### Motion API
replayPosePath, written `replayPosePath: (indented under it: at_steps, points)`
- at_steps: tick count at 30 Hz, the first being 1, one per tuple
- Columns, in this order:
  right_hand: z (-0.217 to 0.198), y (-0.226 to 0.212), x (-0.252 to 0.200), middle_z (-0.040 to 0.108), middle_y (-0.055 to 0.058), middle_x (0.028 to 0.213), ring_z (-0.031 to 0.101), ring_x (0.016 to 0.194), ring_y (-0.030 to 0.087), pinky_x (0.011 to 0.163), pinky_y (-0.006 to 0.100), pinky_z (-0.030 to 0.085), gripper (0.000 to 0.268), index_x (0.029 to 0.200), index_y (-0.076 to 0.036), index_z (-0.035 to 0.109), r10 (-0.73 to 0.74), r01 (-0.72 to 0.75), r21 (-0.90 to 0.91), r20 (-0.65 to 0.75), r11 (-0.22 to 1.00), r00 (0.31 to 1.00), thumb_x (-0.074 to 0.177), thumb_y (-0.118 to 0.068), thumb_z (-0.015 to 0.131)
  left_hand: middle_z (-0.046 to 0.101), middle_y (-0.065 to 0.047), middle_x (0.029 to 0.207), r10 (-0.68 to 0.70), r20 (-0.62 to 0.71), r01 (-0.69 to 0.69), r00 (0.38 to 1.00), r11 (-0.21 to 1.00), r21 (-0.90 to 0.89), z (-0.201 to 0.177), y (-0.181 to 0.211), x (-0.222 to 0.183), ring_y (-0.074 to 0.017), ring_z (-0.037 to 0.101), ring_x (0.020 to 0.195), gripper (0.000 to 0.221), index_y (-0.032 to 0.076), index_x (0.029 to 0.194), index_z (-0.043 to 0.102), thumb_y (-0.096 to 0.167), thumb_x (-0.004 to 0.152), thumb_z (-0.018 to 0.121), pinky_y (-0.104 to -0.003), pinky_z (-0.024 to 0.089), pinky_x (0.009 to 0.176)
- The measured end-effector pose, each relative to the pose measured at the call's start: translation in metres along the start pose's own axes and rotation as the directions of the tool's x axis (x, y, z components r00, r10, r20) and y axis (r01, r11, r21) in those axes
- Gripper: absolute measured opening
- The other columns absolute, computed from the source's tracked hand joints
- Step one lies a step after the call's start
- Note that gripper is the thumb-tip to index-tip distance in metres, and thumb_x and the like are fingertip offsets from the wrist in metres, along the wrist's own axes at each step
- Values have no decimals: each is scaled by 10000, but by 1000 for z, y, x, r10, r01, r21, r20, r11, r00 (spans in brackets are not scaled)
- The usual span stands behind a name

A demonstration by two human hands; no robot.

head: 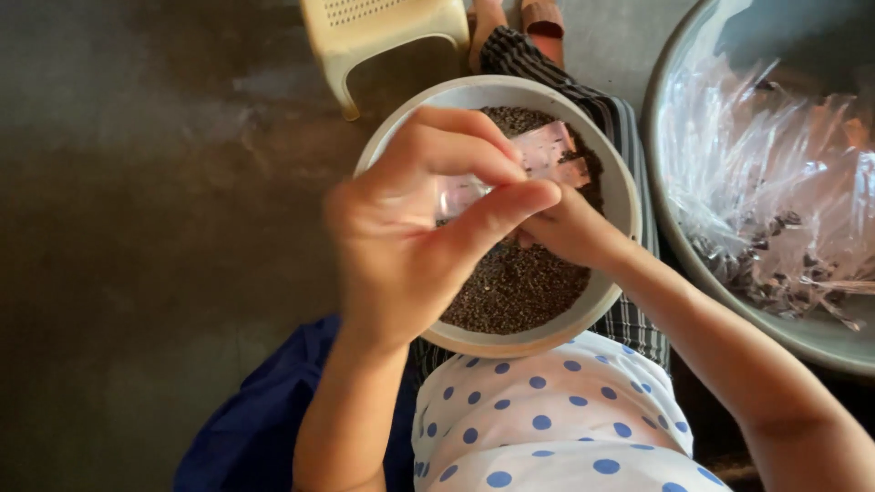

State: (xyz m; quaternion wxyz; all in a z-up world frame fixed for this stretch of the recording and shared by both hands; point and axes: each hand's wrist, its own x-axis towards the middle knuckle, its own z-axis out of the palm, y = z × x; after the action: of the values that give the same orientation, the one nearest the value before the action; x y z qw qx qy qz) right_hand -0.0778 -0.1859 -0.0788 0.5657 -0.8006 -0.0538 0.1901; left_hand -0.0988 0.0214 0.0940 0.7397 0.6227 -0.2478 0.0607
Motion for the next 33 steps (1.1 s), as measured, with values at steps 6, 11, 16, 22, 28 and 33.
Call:
replayPosePath:
  at_steps: [6, 11, 16, 22, 28, 33]
  points:
    - [30, 7, 4, 633, 111, 742, 618, 527, 180, 422, 258, 547, 155, 1108, 44, 593, 248, -255, 46, 129, 966, 960, 1016, -43, 504, 647, -12, 918, 51, -28, -51, 998, 998, -31, -5, -7, 3, -110, 669, 839, 348, 135, 1028, 465, 43, 907, 777, -216, 603, 818]
    - [-14, -25, -15, 618, 143, 774, 603, 596, 208, 496, 327, 538, 175, 1037, 27, 600, 278, -245, 495, 7, 834, 960, 1058, -137, 543, 676, 10, 844, -183, -40, 184, 982, 983, 21, 2, -52, -41, -101, 647, 790, 247, 138, 852, 551, 114, 836, 797, -268, 555, 871]
    - [-48, -82, -45, 685, 111, 800, 605, 516, 93, 445, 243, 567, 181, 1044, -15, 599, -47, 151, 626, -180, 765, 982, 1108, -155, 502, 739, -28, 894, -331, -38, 333, 943, 936, 114, 22, -70, -60, -119, 710, 834, 220, 89, 855, 637, 80, 771, 840, -247, 590, 801]
    - [-72, -77, -46, 627, 119, 1178, 669, 1093, 194, 1040, 337, 620, 216, 1158, -32, 579, -604, 600, 139, -21, 788, 797, 1117, -134, 393, 752, -43, 898, -193, -29, 195, 981, 960, 202, 32, -59, -30, -126, 751, 850, 393, 45, 1102, 586, 77, 795, 830, -224, 599, 787]
    - [-1, -60, -32, 733, 60, 840, 650, 641, 184, 599, 320, 542, 120, 1000, -35, 710, -511, 502, -299, 53, 811, 858, 883, -65, 710, 679, -31, 961, -14, -137, 28, 991, 994, 106, 21, -10, 5, -115, 685, 862, 281, 57, 1092, 576, 34, 901, 780, -234, 589, 840]
    - [-12, -47, -37, 636, 97, 1083, 603, 908, 186, 763, 285, 519, 267, 1115, -9, 640, -500, 477, -173, -133, 862, 856, 865, -19, 731, 639, -15, 947, -16, 10, 13, 1000, 980, 199, 24, -36, 1, -118, 627, 843, 249, 90, 1102, 563, 177, 932, 722, -244, 570, 822]
